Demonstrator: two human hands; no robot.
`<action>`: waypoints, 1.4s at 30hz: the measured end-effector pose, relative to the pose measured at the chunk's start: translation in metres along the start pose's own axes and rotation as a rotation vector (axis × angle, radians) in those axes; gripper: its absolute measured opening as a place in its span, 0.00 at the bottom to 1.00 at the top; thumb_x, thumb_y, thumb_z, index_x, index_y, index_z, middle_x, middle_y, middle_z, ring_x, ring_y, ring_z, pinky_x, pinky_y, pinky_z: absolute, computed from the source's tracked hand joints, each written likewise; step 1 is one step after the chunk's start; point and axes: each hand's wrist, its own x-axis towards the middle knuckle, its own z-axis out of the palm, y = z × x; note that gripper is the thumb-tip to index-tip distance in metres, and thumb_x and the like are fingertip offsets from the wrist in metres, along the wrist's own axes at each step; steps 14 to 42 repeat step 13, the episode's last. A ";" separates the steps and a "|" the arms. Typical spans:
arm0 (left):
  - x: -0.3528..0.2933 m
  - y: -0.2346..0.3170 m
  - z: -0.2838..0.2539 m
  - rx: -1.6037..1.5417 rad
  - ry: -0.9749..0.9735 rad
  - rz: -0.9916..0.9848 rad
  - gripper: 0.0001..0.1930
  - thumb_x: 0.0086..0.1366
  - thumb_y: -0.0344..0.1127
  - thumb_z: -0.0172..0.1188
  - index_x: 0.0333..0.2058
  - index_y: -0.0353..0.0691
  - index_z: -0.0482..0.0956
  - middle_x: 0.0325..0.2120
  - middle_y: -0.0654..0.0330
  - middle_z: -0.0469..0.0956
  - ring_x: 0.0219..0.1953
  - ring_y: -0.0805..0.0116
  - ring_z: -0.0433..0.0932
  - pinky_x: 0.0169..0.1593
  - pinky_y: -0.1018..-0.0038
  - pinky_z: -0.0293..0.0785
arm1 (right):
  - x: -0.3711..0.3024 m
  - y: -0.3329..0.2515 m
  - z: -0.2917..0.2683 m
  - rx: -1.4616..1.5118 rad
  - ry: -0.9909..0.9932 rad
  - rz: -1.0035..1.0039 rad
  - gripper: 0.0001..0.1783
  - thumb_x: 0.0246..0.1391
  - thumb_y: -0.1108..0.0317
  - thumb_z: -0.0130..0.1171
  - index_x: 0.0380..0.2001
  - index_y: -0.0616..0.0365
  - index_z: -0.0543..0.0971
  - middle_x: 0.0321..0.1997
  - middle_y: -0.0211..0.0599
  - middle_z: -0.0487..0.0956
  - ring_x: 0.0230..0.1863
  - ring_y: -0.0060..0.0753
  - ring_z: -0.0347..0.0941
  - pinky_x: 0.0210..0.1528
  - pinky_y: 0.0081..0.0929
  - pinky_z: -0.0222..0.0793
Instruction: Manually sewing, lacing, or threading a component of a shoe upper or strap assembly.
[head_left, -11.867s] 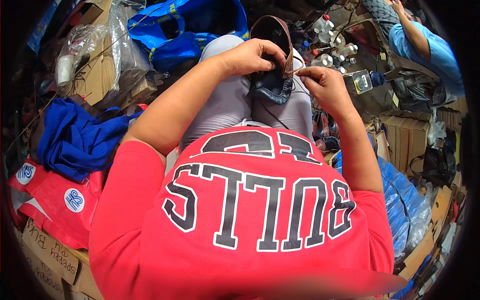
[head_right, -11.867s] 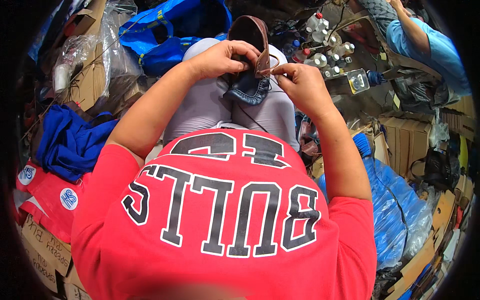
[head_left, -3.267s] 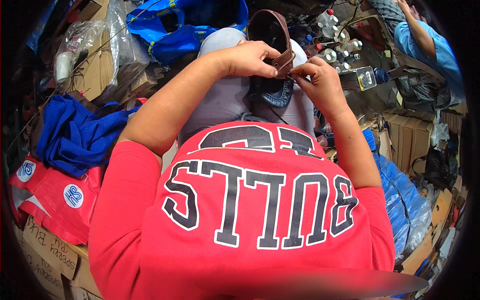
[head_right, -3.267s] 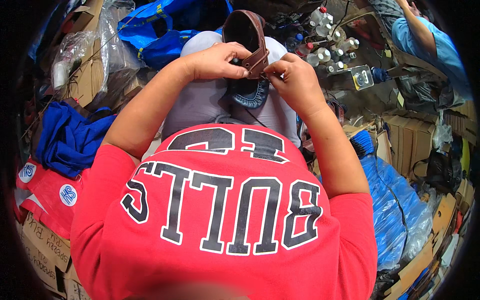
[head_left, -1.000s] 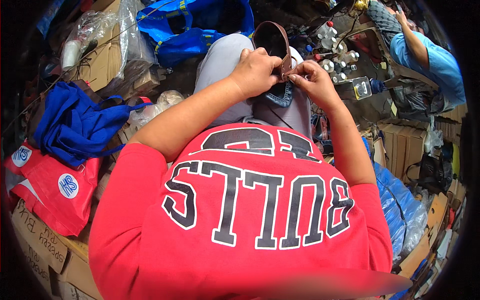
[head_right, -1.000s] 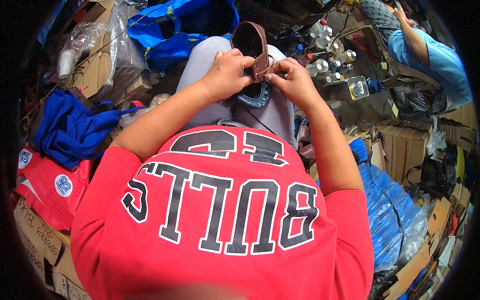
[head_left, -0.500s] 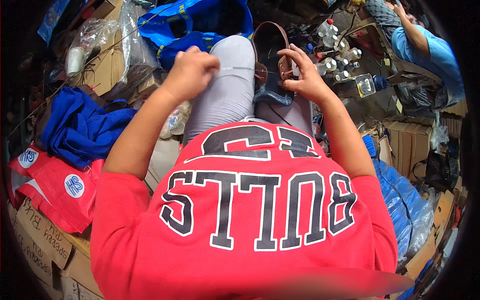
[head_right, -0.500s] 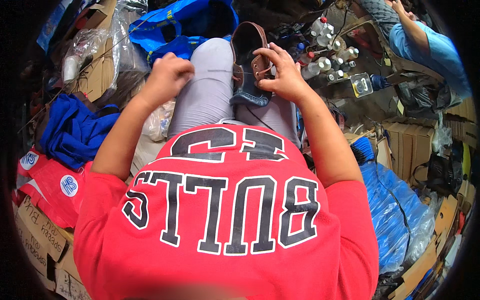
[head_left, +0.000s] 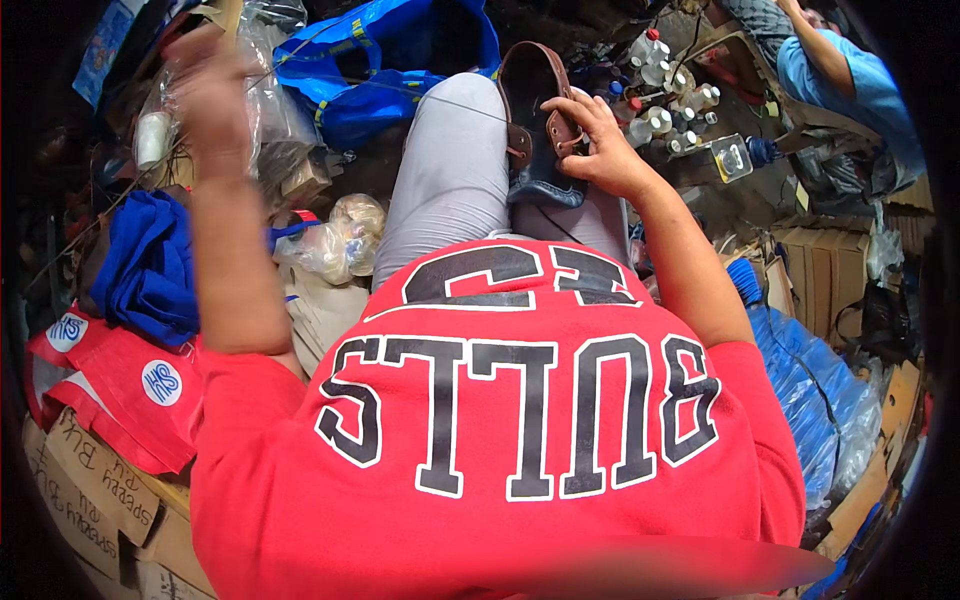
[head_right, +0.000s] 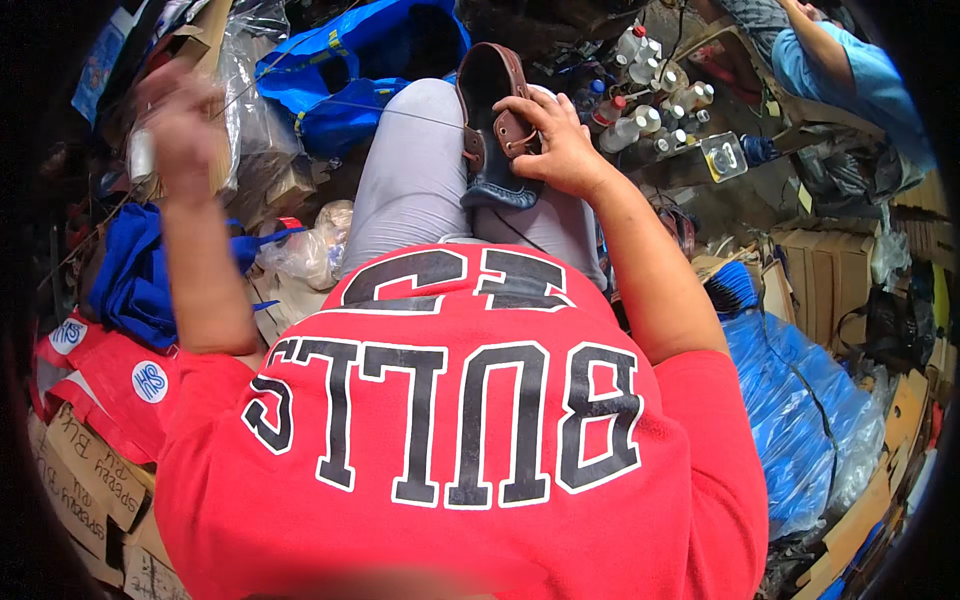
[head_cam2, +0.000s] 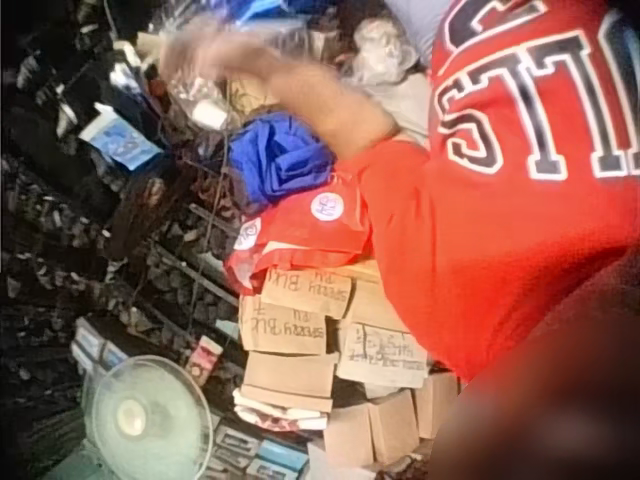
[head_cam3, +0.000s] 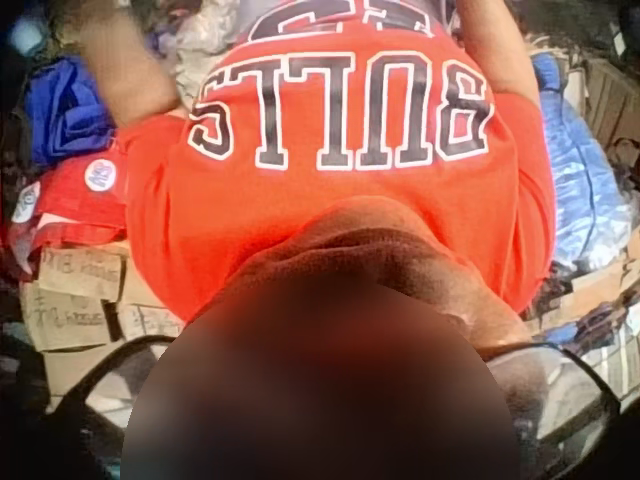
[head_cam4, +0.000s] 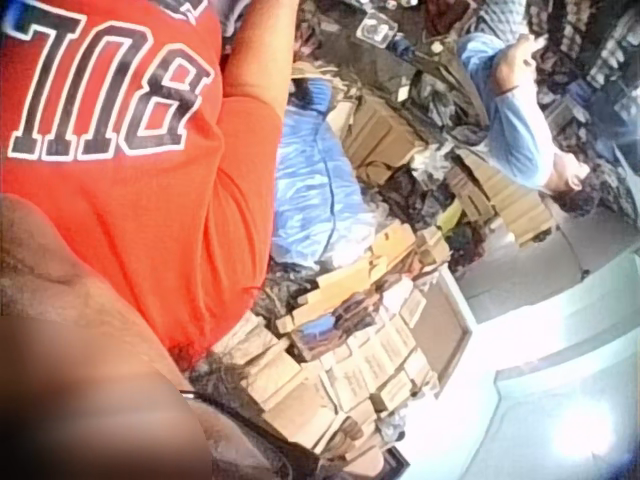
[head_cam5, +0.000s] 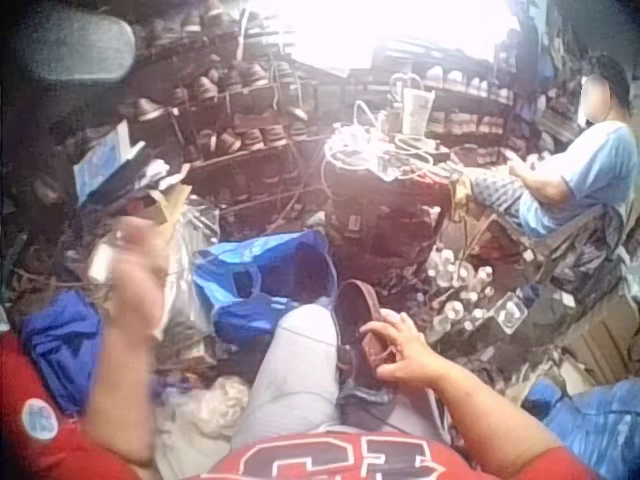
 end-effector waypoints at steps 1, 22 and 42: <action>0.026 -0.032 -0.075 -0.626 -0.023 -0.108 0.07 0.52 0.23 0.51 0.19 0.41 0.74 0.19 0.63 0.71 0.21 0.72 0.69 0.27 0.75 0.67 | 0.002 0.008 0.003 0.004 -0.007 0.006 0.41 0.29 0.62 0.62 0.55 0.28 0.67 0.67 0.37 0.55 0.69 0.62 0.40 0.64 0.61 0.39; -0.055 0.091 0.110 -0.107 -0.622 -0.404 0.18 0.56 0.43 0.62 0.42 0.39 0.78 0.40 0.53 0.77 0.46 0.64 0.73 0.52 0.70 0.65 | -0.044 -0.005 0.005 0.301 0.276 0.115 0.12 0.39 0.66 0.70 0.30 0.56 0.82 0.39 0.33 0.74 0.44 0.30 0.69 0.50 0.27 0.65; -0.055 0.091 0.110 -0.107 -0.622 -0.404 0.18 0.56 0.43 0.62 0.42 0.39 0.78 0.40 0.53 0.77 0.46 0.64 0.73 0.52 0.70 0.65 | -0.044 -0.005 0.005 0.301 0.276 0.115 0.12 0.39 0.66 0.70 0.30 0.56 0.82 0.39 0.33 0.74 0.44 0.30 0.69 0.50 0.27 0.65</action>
